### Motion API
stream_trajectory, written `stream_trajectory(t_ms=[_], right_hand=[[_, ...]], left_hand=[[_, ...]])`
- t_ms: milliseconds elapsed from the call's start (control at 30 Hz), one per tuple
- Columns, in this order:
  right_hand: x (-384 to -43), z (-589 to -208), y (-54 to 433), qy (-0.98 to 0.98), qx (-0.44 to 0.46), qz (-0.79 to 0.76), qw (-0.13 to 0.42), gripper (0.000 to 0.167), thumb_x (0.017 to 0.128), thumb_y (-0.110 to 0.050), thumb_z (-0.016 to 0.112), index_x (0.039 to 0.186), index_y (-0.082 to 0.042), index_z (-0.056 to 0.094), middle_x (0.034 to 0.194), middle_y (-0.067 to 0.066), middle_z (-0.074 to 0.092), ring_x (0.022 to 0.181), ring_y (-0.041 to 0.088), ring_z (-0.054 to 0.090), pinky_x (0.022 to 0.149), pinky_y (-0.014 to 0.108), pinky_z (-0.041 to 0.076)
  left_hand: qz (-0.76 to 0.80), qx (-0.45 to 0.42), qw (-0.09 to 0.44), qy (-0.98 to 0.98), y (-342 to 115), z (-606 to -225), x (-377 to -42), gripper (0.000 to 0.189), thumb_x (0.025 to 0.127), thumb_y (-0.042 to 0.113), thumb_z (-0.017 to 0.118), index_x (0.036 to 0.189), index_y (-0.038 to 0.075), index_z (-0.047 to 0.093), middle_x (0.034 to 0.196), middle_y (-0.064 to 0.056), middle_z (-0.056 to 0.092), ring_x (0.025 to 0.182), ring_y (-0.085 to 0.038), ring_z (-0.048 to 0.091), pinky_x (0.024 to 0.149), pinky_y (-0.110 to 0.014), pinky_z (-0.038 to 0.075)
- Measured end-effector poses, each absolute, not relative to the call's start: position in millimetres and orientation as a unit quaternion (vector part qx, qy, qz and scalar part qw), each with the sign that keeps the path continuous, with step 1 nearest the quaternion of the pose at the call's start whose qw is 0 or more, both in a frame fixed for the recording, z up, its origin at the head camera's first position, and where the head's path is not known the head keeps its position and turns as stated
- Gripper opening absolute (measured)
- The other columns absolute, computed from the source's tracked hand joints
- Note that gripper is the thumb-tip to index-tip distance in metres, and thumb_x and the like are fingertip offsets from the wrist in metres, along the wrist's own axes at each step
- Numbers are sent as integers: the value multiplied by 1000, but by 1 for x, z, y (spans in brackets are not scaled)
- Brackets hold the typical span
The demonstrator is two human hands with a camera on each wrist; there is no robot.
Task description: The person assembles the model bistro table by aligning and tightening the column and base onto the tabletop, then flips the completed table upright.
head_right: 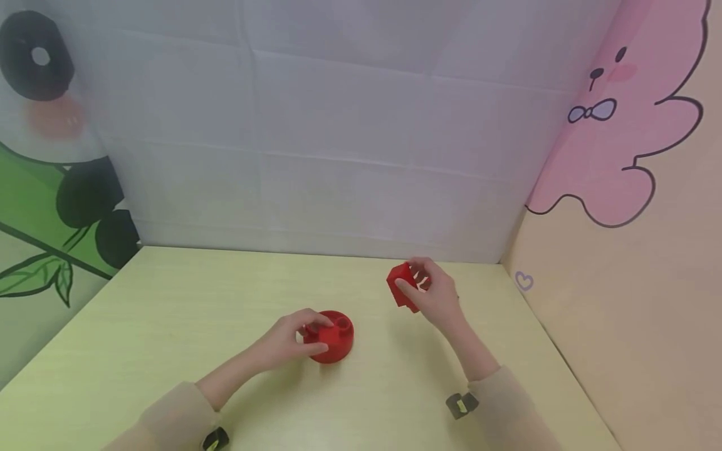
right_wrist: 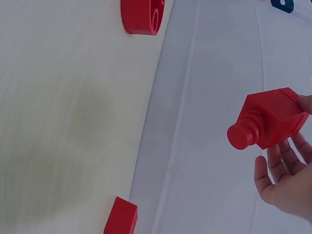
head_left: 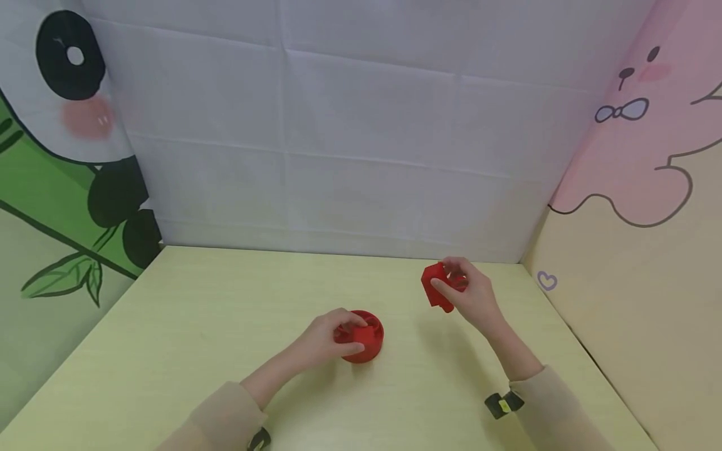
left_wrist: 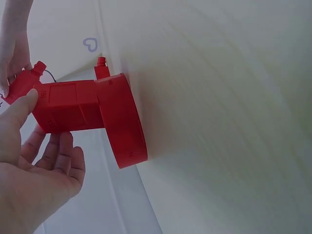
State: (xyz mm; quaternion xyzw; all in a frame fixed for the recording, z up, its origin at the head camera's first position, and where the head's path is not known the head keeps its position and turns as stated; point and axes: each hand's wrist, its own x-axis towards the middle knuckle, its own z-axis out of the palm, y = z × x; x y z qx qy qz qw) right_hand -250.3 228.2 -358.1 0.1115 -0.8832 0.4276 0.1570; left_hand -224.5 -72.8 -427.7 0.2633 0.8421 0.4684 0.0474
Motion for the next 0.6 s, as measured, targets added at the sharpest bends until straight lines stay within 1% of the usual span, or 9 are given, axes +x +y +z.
stream_trajectory(t_ms=[133, 233, 367, 467, 600], right_hand=[[-245, -357, 219, -863, 116, 462, 166, 40, 84, -24, 72, 119, -13, 56, 97, 7, 62, 82, 25, 59, 69, 29, 51], [-243, -359, 212, -848, 121, 489, 165, 39, 83, -21, 73, 118, -13, 57, 97, 8, 63, 82, 26, 58, 68, 25, 50], [-242, -361, 204, -824, 124, 533, 148, 39, 83, -17, 73, 118, -10, 57, 102, 10, 63, 88, 21, 58, 75, 21, 50], [-237, -359, 198, -814, 124, 552, 134, 40, 83, -13, 72, 119, -7, 56, 106, 11, 62, 91, 19, 58, 79, 20, 50], [-227, -353, 189, -814, 126, 555, 117, 39, 85, -10, 70, 120, -4, 54, 108, 13, 62, 96, 22, 59, 80, 21, 51]], left_hand=[[452, 292, 47, 842, -81, -429, -230, 33, 83, 23, 73, 114, 21, 62, 106, 6, 59, 98, -21, 56, 81, -40, 52], [445, 315, 48, 837, -87, -429, -235, 33, 83, 24, 72, 115, 20, 62, 104, 7, 60, 97, -21, 57, 83, -42, 51], [435, 344, 49, 831, -94, -430, -241, 33, 85, 25, 71, 116, 20, 62, 104, 7, 60, 97, -21, 57, 86, -44, 49], [429, 354, 54, 829, -98, -430, -245, 33, 85, 26, 70, 117, 22, 62, 107, 8, 60, 98, -20, 57, 87, -45, 48], [425, 357, 67, 829, -103, -429, -250, 33, 85, 26, 70, 118, 25, 61, 112, 11, 59, 102, -16, 55, 89, -44, 48]])
